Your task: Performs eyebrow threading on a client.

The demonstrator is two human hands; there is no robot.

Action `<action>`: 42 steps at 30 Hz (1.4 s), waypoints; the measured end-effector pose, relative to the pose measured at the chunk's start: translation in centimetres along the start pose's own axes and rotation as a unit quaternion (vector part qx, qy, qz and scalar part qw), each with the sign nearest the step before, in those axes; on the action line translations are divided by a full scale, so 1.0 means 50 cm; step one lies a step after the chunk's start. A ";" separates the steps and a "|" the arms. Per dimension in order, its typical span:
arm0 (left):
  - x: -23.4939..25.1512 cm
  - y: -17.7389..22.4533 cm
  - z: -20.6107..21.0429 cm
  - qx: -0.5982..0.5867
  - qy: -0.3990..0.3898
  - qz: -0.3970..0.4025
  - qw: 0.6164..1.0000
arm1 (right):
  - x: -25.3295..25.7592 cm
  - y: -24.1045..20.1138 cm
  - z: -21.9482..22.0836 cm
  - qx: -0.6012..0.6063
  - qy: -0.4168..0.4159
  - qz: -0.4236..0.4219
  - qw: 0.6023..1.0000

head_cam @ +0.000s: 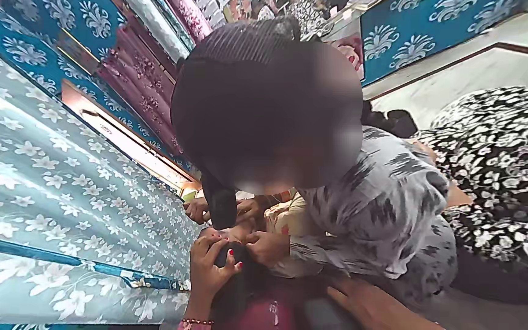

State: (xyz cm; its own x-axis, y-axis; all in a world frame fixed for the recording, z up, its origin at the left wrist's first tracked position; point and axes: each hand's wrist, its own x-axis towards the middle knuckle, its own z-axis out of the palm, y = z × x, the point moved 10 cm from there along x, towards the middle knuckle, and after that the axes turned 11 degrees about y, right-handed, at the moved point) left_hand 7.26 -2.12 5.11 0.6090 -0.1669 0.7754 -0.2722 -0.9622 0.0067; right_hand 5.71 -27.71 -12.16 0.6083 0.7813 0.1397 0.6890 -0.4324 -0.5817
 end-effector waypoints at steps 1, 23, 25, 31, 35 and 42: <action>-0.001 -0.001 0.000 -0.002 0.002 -0.001 1.000 | -0.001 -0.001 -0.004 0.001 0.011 -0.003 1.000; 0.001 0.002 -0.002 0.002 0.003 0.001 1.000 | 0.003 0.003 0.002 -0.002 0.002 0.004 1.000; 0.000 0.000 -0.002 -0.002 0.004 -0.002 1.000 | 0.004 0.006 0.006 -0.004 0.004 0.001 1.000; 0.002 0.002 -0.001 0.001 0.001 -0.005 1.000 | 0.001 -0.003 -0.008 -0.010 0.045 -0.019 0.999; 0.001 0.002 -0.001 -0.005 -0.003 -0.003 1.000 | 0.001 0.000 -0.001 -0.012 0.030 -0.012 0.999; 0.001 0.005 -0.005 0.009 0.005 -0.001 1.000 | 0.001 -0.005 -0.009 -0.025 0.071 -0.039 0.996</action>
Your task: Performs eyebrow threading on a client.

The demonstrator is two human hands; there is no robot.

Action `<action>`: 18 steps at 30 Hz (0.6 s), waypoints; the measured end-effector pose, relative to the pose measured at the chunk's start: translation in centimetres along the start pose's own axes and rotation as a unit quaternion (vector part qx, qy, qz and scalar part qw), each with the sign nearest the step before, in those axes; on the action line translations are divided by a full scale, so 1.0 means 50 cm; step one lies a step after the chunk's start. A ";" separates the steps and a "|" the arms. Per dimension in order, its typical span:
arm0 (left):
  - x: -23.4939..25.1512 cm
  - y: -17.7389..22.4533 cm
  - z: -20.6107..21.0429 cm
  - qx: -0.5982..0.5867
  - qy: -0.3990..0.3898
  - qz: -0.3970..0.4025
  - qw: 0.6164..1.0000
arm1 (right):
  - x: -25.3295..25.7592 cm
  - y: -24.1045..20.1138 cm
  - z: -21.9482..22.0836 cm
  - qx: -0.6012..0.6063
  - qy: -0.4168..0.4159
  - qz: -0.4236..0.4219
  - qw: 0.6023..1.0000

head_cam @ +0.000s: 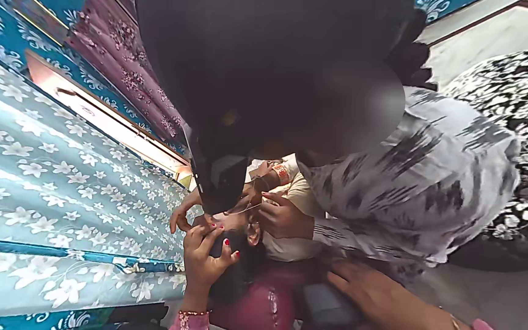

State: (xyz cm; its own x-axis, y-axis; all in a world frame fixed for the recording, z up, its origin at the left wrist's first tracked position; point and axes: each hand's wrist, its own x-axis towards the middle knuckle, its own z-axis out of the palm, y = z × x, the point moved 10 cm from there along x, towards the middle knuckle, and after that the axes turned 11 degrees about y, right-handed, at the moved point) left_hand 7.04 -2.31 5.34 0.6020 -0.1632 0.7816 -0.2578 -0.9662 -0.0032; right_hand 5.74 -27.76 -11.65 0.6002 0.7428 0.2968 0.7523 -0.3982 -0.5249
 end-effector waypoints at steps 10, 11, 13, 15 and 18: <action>0.021 -0.001 -0.063 -0.102 0.041 -0.038 0.993 | 0.002 0.009 0.006 0.019 -0.012 0.008 1.000; 0.036 -0.002 -0.080 -0.150 0.052 -0.066 0.985 | 0.002 0.009 0.006 0.020 -0.013 0.008 1.000; 0.067 -0.009 -0.118 -0.207 0.106 -0.126 0.964 | 0.002 0.010 0.006 0.024 -0.021 0.009 0.999; 0.087 -0.027 -0.128 -0.268 0.125 -0.128 0.947 | 0.003 0.013 0.011 0.027 -0.038 0.014 0.999; 0.104 -0.048 -0.086 -0.301 0.059 -0.095 0.947 | 0.000 0.013 0.003 0.039 -0.037 0.025 0.998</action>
State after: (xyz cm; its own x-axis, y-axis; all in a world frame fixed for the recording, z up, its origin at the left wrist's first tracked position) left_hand 7.55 -0.01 12.10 0.6016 0.0600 0.7966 -0.5586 -0.6812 0.4732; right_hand 6.20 -27.92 -12.11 0.6132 0.7615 0.2098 0.6958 -0.3950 -0.5999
